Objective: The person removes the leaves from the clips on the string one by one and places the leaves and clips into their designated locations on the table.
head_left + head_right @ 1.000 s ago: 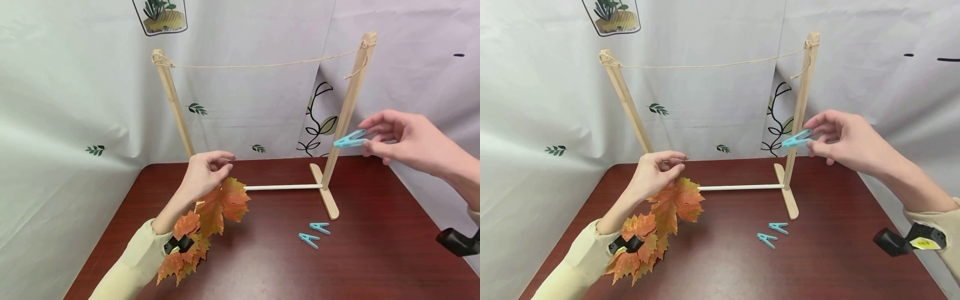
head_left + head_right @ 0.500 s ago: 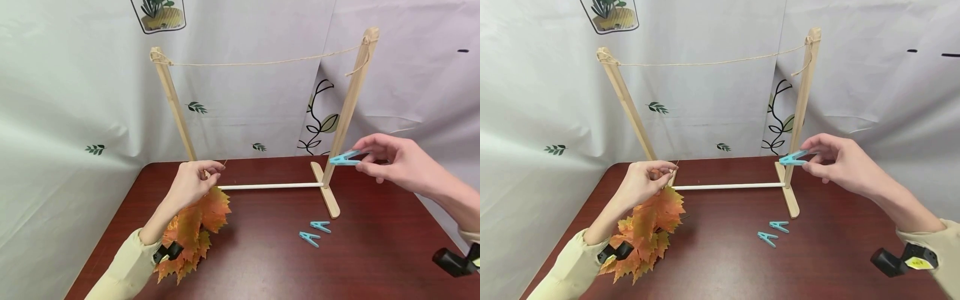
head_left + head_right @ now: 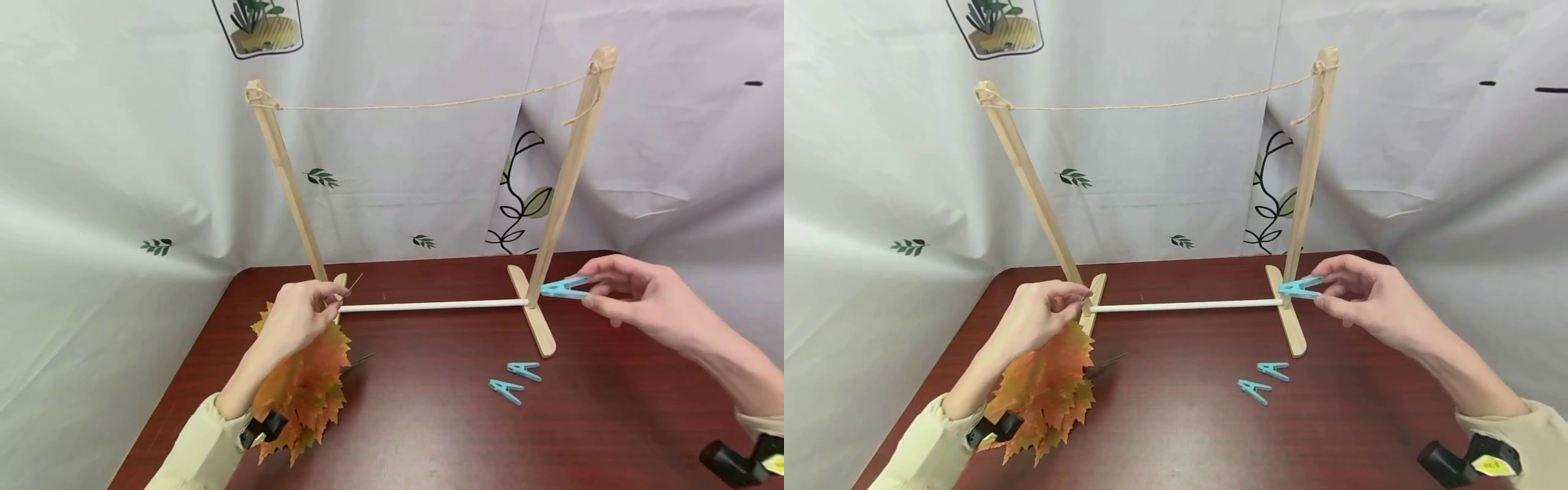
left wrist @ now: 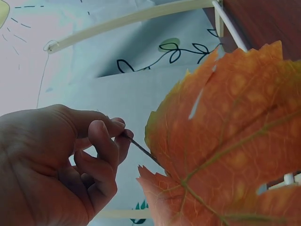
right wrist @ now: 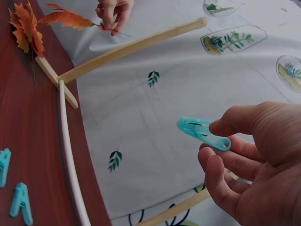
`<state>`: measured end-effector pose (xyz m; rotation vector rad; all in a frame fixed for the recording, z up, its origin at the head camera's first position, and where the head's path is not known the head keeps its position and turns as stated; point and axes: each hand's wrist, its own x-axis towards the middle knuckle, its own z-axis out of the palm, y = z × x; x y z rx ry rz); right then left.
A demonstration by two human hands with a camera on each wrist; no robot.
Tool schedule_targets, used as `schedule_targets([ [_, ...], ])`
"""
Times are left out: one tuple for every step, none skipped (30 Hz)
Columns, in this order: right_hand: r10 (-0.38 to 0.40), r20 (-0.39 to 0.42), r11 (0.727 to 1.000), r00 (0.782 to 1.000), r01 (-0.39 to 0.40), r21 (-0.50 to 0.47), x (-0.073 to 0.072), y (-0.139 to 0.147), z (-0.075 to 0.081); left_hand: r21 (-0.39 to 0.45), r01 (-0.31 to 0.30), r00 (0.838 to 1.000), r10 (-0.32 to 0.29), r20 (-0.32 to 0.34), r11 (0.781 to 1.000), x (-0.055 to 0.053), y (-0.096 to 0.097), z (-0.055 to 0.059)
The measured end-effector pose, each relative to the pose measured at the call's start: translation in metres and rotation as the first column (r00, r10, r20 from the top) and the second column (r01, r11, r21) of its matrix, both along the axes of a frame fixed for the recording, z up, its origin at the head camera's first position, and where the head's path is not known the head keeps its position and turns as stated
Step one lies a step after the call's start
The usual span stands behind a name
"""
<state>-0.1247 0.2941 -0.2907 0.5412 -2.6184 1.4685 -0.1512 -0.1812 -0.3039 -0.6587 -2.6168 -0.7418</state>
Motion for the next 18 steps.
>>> schedule_targets([
  [0.003,0.002,1.000,1.000,-0.003,-0.009,0.001,0.000,-0.003,-0.003,-0.008,1.000,0.008,0.001,1.000,0.001,-0.001,-0.001],
  [0.006,0.006,1.000,1.000,-0.006,-0.017,0.001,0.000,-0.006,-0.005,-0.015,1.000,0.015,0.001,1.000,0.001,-0.002,-0.003],
  [0.010,0.008,1.000,1.000,-0.010,-0.027,0.001,0.000,-0.009,-0.010,-0.021,1.000,0.021,-0.002,1.000,0.002,-0.003,-0.004],
  [0.012,0.012,0.999,1.000,-0.012,-0.037,0.002,0.001,-0.012,-0.014,-0.025,1.000,0.025,-0.004,1.000,0.002,-0.005,-0.005],
  [0.012,0.017,0.999,1.000,-0.011,-0.047,0.002,0.001,-0.015,-0.017,-0.030,1.000,0.030,-0.003,0.999,0.003,-0.006,-0.006],
  [0.008,0.023,0.999,1.000,-0.007,-0.052,0.003,0.002,-0.018,-0.022,-0.034,0.999,0.034,-0.004,0.999,0.003,-0.007,-0.008],
  [0.003,0.031,0.998,1.000,-0.001,-0.056,0.003,0.002,-0.021,-0.026,-0.037,0.999,0.037,-0.004,0.999,0.003,-0.008,-0.009],
  [0.000,0.039,0.998,0.999,0.002,-0.061,0.004,0.003,-0.024,-0.031,-0.038,0.999,0.038,-0.001,0.999,0.004,-0.009,-0.011],
  [-0.004,0.047,0.998,0.999,0.007,-0.067,0.005,0.004,-0.027,-0.037,-0.039,0.999,0.039,0.001,0.999,0.004,-0.011,-0.012],
  [-0.009,0.054,0.997,0.999,0.013,-0.070,0.006,0.004,-0.030,-0.044,-0.041,0.999,0.041,0.006,0.998,0.004,-0.012,-0.013],
  [-0.016,0.061,0.997,0.998,0.020,-0.073,0.007,0.005,-0.034,-0.053,-0.043,0.999,0.044,0.010,0.998,0.005,-0.013,-0.015],
  [-0.021,0.066,0.997,0.998,0.026,-0.075,0.007,0.006,-0.037,-0.065,-0.046,0.999,0.046,0.009,0.997,0.005,-0.015,-0.016],
  [-0.025,0.072,0.996,0.997,0.031,-0.080,0.008,0.006,-0.040,-0.074,-0.048,0.999,0.049,0.011,0.996,0.006,-0.016,-0.017],
  [-0.025,0.076,0.996,0.997,0.032,-0.088,0.009,0.007,-0.042,-0.085,-0.051,0.999,0.052,0.009,0.995,0.006,-0.017,-0.018],
  [-0.026,0.079,0.995,0.996,0.034,-0.094,0.010,0.007,-0.045,-0.092,-0.054,0.998,0.055,0.010,0.994,0.007,-0.018,-0.019],
  [-0.027,0.083,0.994,0.996,0.036,-0.099,0.011,0.008,-0.048,-0.098,-0.054,0.998,0.056,0.011,0.994,0.007,-0.019,-0.020],
  [-0.032,0.088,0.994,0.996,0.041,-0.100,0.011,0.008,-0.051,-0.102,-0.056,0.998,0.057,0.013,0.993,0.007,-0.020,-0.022],
  [-0.031,0.091,0.994,0.995,0.040,-0.103,0.012,0.008,-0.054,-0.104,-0.057,0.998,0.059,0.017,0.993,0.008,-0.021,-0.023],
])
